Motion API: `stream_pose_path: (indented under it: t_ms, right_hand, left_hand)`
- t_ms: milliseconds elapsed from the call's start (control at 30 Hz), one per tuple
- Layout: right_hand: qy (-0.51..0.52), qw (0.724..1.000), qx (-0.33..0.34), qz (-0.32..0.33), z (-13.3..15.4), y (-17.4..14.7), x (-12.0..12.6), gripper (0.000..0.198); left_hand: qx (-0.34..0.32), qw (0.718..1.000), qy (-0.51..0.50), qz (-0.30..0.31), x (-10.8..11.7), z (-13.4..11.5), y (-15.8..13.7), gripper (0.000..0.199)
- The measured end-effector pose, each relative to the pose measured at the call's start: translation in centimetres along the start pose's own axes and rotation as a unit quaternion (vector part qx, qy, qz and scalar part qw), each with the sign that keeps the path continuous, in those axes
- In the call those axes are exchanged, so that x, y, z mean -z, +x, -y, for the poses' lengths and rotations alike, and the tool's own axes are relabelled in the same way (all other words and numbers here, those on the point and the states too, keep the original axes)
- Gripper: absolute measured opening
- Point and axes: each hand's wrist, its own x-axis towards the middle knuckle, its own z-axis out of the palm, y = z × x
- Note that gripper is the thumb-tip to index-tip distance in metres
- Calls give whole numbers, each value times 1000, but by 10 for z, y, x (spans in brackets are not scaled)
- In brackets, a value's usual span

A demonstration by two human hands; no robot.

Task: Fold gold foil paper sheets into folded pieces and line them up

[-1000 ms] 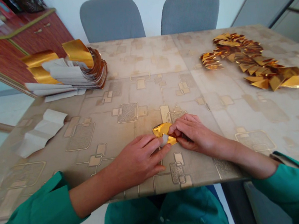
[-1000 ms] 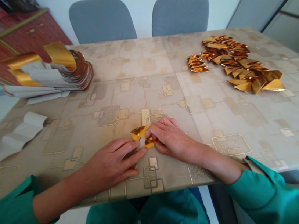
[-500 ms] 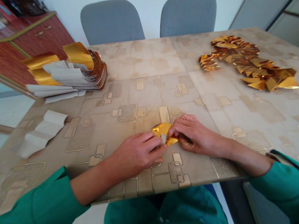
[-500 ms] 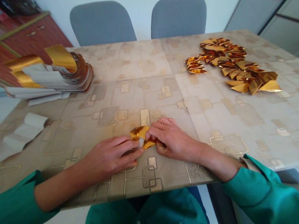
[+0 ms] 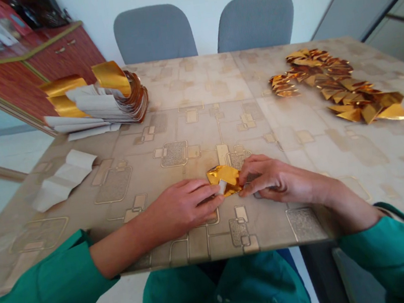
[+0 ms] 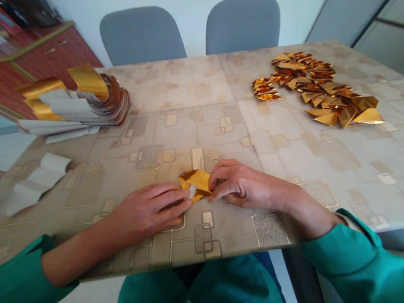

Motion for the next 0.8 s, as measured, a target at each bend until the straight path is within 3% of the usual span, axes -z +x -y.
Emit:
stream_pose_path:
  t_ms: [300, 533, 800]
  right_hand:
    - [-48, 997, -38, -43, 3, 9, -9, 15]
    - [-79, 993, -62, -66, 1, 10, -20, 18]
    - [-111, 987, -40, -112, 1, 17, -25, 20]
  left_hand:
    - [40, 998, 45, -11, -5, -4, 37, 20]
    - [42, 997, 59, -31, -9, -6, 38, 23]
    - [80, 993, 76, -41, -11, -8, 41, 22]
